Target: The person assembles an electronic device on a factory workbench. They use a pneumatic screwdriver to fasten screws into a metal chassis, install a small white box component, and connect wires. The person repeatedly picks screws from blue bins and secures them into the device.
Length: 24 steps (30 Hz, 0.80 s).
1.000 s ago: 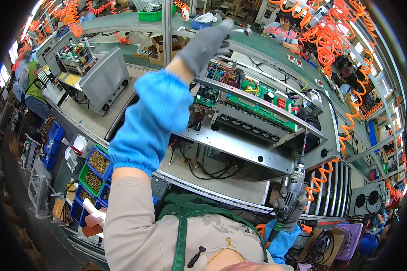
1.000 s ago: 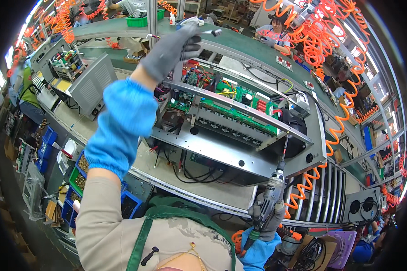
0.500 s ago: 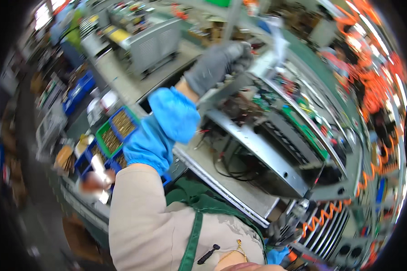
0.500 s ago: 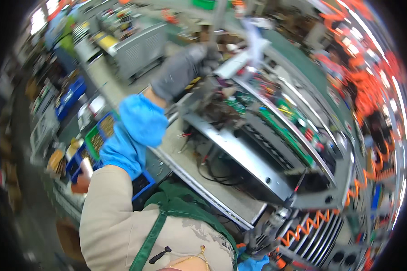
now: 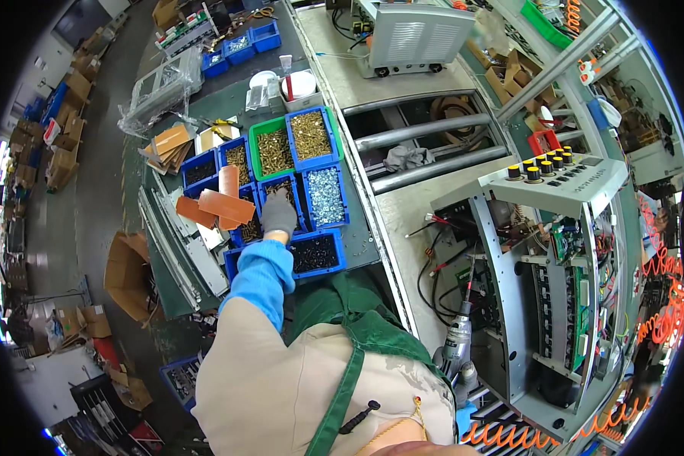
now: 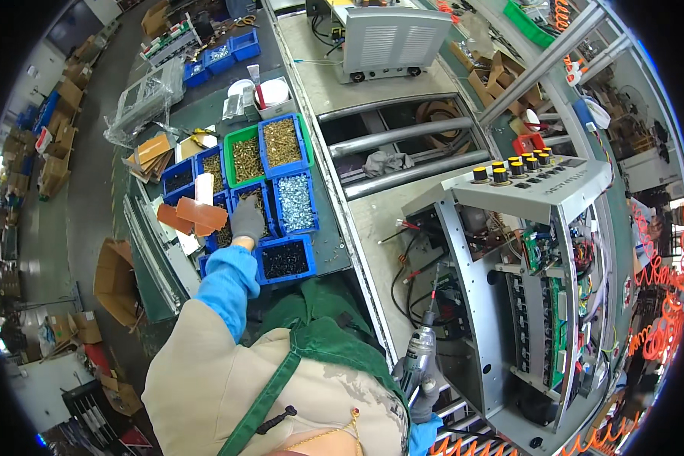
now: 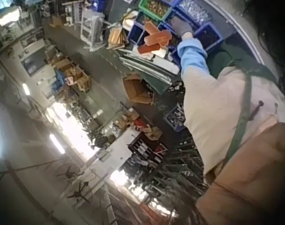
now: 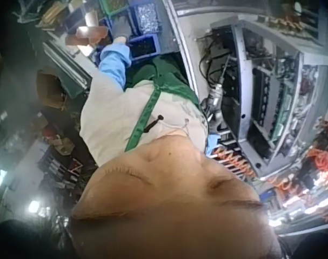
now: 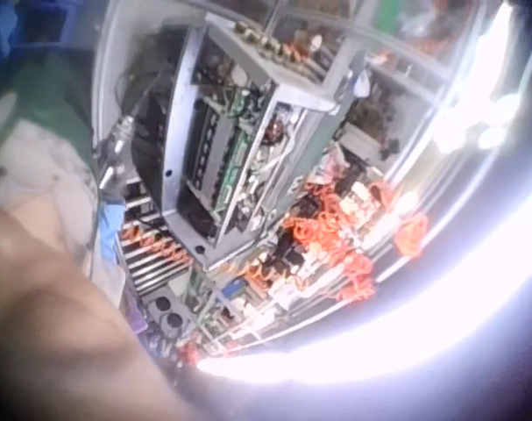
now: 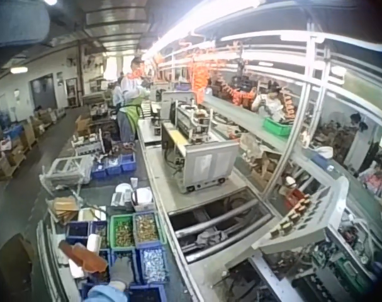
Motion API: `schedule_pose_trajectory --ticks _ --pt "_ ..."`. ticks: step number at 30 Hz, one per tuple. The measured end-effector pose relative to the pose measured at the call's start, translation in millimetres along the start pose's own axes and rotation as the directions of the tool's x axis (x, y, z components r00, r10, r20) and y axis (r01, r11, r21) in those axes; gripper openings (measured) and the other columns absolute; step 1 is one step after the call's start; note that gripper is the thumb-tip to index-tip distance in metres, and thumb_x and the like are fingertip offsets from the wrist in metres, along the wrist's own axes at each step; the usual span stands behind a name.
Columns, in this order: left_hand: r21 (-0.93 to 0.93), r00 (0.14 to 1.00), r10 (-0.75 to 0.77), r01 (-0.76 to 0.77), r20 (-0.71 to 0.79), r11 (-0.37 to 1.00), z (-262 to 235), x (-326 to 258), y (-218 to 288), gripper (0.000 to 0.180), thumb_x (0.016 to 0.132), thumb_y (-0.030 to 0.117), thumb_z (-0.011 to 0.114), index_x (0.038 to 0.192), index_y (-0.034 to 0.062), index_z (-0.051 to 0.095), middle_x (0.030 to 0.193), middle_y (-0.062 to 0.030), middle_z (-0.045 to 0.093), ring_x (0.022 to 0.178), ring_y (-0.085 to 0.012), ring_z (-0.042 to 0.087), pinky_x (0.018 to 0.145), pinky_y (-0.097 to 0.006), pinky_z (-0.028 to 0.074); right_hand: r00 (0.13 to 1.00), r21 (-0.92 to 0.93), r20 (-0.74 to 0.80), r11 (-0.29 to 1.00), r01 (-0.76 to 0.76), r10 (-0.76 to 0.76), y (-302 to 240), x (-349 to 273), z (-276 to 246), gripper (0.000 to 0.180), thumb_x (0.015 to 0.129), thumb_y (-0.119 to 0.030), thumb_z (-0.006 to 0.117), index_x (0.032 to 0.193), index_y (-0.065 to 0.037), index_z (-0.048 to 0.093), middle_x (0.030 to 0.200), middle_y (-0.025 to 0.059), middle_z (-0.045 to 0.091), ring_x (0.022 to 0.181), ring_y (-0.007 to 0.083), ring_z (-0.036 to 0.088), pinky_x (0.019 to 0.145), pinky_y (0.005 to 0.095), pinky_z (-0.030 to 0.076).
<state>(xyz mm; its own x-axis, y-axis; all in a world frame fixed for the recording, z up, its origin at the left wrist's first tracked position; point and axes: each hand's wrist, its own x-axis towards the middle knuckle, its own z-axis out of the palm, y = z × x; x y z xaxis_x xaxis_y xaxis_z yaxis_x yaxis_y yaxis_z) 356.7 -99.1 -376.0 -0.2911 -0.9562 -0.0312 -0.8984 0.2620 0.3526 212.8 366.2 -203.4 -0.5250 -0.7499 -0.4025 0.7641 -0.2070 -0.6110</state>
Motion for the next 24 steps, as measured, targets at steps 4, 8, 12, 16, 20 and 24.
schedule_pose_trajectory --ticks 4,8,12,16,20,24 --pt "0.223 0.963 -0.012 -0.05 0.268 0.974 6.4 6.6 -17.4 0.025 0.086 0.013 0.055 0.11 0.0076 0.059 0.111 -0.0179 0.059 0.106 -0.0351 0.058 0.083 -0.045 0.051 1.0 -0.045 -0.022 0.999 -0.018 0.017 -1.9 7.9 7.4 0.091 0.066 -0.055 0.074 0.13 -0.003 0.036 0.094 0.0087 0.053 0.061 0.0156 0.055 0.055 0.0283 0.049" --pt "0.21 0.945 0.055 -0.128 0.323 0.969 10.5 22.0 -24.1 0.019 0.085 0.019 0.06 0.1 0.0086 0.063 0.109 -0.0143 0.06 0.101 -0.0343 0.06 0.081 -0.044 0.051 0.999 -0.093 -0.049 0.996 -0.001 -0.003 0.0 11.1 16.0 0.093 0.065 -0.056 0.074 0.131 -0.003 0.035 0.095 0.0085 0.053 0.062 0.0155 0.055 0.055 0.028 0.049" --pt "0.13 0.969 0.072 -0.105 0.235 0.986 -7.1 16.7 -19.2 0.021 0.085 0.028 0.059 0.096 0.0112 0.068 0.099 -0.0161 0.064 0.092 -0.0354 0.062 0.08 -0.045 0.049 0.997 -0.164 -0.064 0.986 0.027 -0.038 2.6 18.3 22.8 0.096 0.064 -0.056 0.075 0.132 -0.003 0.034 0.097 0.0082 0.053 0.064 0.0154 0.055 0.056 0.0277 0.048" --pt "0.05 0.993 0.051 -0.056 0.11 0.997 2.7 20.3 -34.7 0.019 0.087 0.024 0.059 0.099 0.0106 0.065 0.093 -0.0164 0.067 0.086 -0.0352 0.064 0.074 -0.046 0.051 0.995 -0.243 -0.07 0.968 0.056 -0.075 5.0 22.7 28.6 0.098 0.062 -0.056 0.075 0.134 -0.003 0.034 0.099 0.008 0.052 0.065 0.0152 0.055 0.057 0.0274 0.048" --pt "-0.341 0.994 -0.098 0.107 0.043 0.934 -16.9 11.7 -15.1 0.022 0.087 0.017 0.061 0.107 0.0077 0.065 0.086 -0.0145 0.068 0.073 -0.0255 0.066 0.065 -0.038 0.051 0.991 -0.359 -0.055 0.929 0.092 -0.12 3.5 24.4 34.0 0.101 0.061 -0.057 0.076 0.135 -0.003 0.033 0.1 0.0078 0.052 0.066 0.0151 0.055 0.057 0.0271 0.048" --pt "-0.844 0.903 0.118 0.332 0.414 0.421 -32.2 -13.7 63.7 0.031 0.085 0.013 0.065 0.111 -0.0041 0.063 0.089 -0.008 0.068 0.072 -0.0136 0.062 0.064 -0.026 0.051 0.987 -0.474 -0.148 0.872 -0.122 0.058 -12.5 24.5 55.9 0.112 0.053 -0.055 0.076 0.142 -0.005 0.029 0.107 0.0074 0.05 0.076 0.0137 0.055 0.062 0.0249 0.046"
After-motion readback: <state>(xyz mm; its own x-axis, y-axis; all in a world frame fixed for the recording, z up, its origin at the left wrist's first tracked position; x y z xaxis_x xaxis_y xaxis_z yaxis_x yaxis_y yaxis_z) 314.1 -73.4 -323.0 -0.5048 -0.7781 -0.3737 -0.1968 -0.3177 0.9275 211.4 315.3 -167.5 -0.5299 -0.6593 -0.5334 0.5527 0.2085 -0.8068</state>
